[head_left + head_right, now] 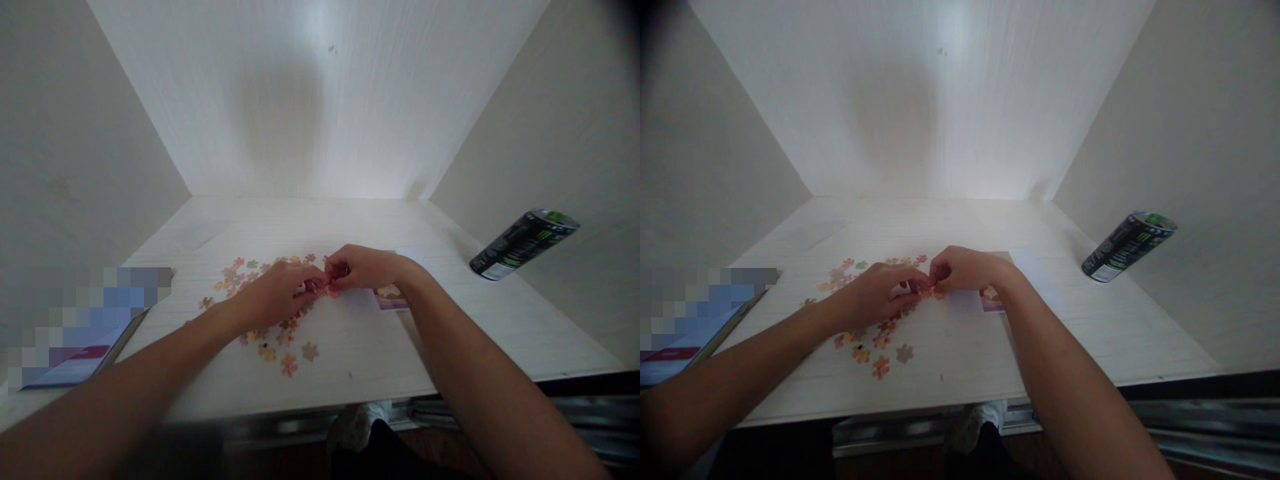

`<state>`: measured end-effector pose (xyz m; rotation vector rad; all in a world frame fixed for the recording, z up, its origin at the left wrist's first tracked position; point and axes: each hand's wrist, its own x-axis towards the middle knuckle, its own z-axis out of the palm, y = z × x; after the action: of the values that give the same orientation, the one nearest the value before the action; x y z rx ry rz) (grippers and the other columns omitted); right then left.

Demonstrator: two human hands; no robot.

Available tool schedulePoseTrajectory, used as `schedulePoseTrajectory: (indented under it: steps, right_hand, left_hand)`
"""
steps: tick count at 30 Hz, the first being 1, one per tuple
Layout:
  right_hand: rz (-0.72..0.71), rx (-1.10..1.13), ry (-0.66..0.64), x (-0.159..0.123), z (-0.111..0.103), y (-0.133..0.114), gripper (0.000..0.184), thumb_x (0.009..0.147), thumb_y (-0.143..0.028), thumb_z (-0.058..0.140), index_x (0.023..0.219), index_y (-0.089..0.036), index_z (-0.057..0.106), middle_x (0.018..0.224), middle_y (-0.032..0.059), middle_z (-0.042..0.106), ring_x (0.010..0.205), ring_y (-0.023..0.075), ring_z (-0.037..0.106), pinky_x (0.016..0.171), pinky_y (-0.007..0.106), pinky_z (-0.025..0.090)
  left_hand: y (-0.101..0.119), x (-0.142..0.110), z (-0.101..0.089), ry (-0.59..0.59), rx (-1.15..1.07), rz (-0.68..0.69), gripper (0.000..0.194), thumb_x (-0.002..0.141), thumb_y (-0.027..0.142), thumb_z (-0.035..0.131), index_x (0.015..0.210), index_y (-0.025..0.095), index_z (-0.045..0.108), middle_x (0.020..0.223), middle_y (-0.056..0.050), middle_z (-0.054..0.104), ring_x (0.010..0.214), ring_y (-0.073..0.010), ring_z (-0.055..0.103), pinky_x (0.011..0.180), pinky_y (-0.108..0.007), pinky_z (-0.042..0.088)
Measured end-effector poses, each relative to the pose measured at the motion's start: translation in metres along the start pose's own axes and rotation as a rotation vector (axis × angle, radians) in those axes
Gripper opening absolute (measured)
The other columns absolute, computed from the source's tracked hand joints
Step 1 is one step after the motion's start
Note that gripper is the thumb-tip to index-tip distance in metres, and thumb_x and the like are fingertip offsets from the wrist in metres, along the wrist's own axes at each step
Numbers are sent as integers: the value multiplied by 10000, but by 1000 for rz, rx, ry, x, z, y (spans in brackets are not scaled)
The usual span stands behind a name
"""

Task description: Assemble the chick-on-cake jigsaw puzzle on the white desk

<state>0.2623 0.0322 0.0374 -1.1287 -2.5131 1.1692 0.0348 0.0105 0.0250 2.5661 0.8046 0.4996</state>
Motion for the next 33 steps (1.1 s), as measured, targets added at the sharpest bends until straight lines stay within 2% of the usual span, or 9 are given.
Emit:
schedulePoseTrajectory:
  steps: [4, 9, 16, 25, 33]
  right_hand:
    - [28, -8, 23, 0, 0, -1, 84, 763, -191, 702, 844, -176, 716, 734, 0, 684, 670, 150, 606, 579, 248, 438]
    - [73, -127, 49, 0, -2, -3, 201, 747, -233, 748, 943, -193, 731, 807, 18, 707, 710, 159, 625, 596, 241, 444]
    - [58, -146, 6, -1, -5, -4, 255, 713, -300, 784, 933, -187, 721, 817, 10, 705, 704, 151, 614, 593, 239, 435]
    - [54, -149, 20, 0, -3, -4, 258, 701, -293, 795, 930, -196, 729, 807, 4, 704, 706, 146, 617, 589, 234, 436]
    - [56, -138, 21, -1, -3, -4, 225, 707, -287, 793, 906, -197, 736, 791, -2, 708, 698, 146, 617, 585, 238, 428]
  left_hand:
    - [1, -1, -3, -39, 39, -15, 158, 879, 226, 612, 1030, 246, 655, 942, 28, 684, 850, -132, 613, 811, -267, 422]
    - [4, -1, -7, -47, 53, -35, 149, 859, 213, 628, 1002, 217, 668, 931, 3, 682, 838, -142, 612, 798, -267, 430]
    - [5, 0, -6, -53, 59, -46, 164, 869, 203, 616, 1020, 212, 678, 896, 0, 682, 809, -134, 611, 772, -259, 436]
    - [7, 0, -6, -41, 86, -7, 137, 871, 207, 637, 980, 240, 711, 859, 32, 696, 765, -115, 603, 738, -246, 411]
    - [8, 3, -7, -54, 70, -82, 155, 854, 212, 655, 976, 262, 736, 842, 34, 711, 724, -108, 617, 732, -239, 426]
